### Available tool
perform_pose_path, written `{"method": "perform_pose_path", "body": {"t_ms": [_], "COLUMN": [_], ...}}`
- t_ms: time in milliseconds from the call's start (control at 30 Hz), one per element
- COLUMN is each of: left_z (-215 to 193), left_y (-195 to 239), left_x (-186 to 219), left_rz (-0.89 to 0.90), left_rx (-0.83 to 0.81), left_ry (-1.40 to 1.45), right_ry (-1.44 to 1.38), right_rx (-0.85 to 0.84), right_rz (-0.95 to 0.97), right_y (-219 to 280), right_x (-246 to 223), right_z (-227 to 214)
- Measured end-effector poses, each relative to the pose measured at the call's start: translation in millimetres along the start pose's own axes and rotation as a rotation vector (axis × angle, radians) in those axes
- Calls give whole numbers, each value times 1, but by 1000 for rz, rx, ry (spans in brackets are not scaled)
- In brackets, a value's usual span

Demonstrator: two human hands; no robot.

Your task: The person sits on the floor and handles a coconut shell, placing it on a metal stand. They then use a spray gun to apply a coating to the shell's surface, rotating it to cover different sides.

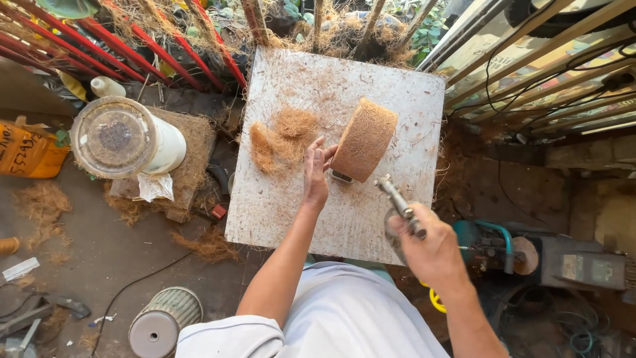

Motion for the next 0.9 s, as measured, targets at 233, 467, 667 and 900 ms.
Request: {"method": "perform_pose_path", "body": {"t_ms": [233, 467, 667, 900], "left_z": [6, 25, 40, 39], "left_y": [12, 23, 30, 44], "left_x": [16, 35, 38, 25], "left_rz": [101, 224, 280, 339], "left_rx": [-17, -31, 31, 96], "left_ry": [-189, -542, -694, -733], "right_ry": [-4, -62, -105, -145], "right_rx": [65, -18, -24, -72], "right_rz": [63, 29, 10, 12], "right_y": [-31, -45, -53, -63], "right_x": [7, -1, -8, -6], "right_z": [-35, -41, -53, -49]}}
Point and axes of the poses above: each hand's wrist, its own y-axis away from the middle knuckle, its own z-axis out of the palm, x = y × z, the point moved 3 cm from there along -y, towards the middle knuckle, and after that the axes turned 3 degrees about y, right-handed, at the moved point
